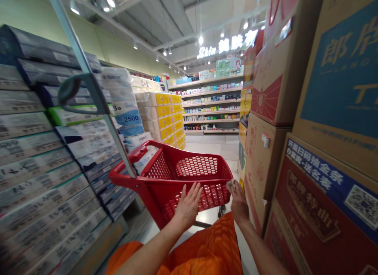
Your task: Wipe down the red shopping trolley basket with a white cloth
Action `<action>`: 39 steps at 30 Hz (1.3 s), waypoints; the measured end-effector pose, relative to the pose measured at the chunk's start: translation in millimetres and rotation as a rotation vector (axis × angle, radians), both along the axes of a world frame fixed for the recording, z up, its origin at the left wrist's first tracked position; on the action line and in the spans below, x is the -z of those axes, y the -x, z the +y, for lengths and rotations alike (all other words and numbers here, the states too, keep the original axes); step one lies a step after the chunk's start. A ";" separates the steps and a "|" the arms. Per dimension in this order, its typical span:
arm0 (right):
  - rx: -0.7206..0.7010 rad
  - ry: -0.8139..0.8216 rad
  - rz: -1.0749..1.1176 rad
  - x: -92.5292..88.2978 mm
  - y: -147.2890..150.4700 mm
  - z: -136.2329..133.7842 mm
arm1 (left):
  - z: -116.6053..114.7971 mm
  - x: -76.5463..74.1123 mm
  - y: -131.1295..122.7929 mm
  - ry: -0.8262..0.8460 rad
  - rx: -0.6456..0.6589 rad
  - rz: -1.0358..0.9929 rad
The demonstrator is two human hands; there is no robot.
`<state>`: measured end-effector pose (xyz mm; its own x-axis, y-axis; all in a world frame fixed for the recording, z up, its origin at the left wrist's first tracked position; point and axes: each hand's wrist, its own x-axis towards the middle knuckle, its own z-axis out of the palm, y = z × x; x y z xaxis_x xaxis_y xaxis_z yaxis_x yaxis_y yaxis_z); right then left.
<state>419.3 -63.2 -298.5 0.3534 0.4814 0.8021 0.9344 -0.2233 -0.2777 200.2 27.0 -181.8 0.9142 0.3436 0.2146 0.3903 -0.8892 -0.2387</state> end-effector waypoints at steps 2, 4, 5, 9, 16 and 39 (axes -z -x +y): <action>-0.047 0.004 0.014 8.5 8.0 -3.0 | 5.2 -4.6 13.3 0.006 -0.046 0.007; -0.105 -0.016 0.039 2.7 23.0 -1.9 | 11.8 -8.7 28.7 0.007 -0.111 0.002; -0.136 -0.040 0.050 -7.3 32.3 1.4 | 15.3 -10.1 36.3 0.001 -0.148 -0.007; -0.260 -0.096 -0.003 -58.0 74.0 28.9 | 28.8 -8.9 64.2 -0.079 -0.266 -0.089; -0.468 0.012 -0.231 -63.3 141.7 59.7 | 41.7 -2.3 117.4 -0.159 -0.343 -0.207; -0.734 -0.188 -0.617 -303.1 271.3 190.2 | 85.8 -83.9 200.4 -0.220 -0.704 -0.277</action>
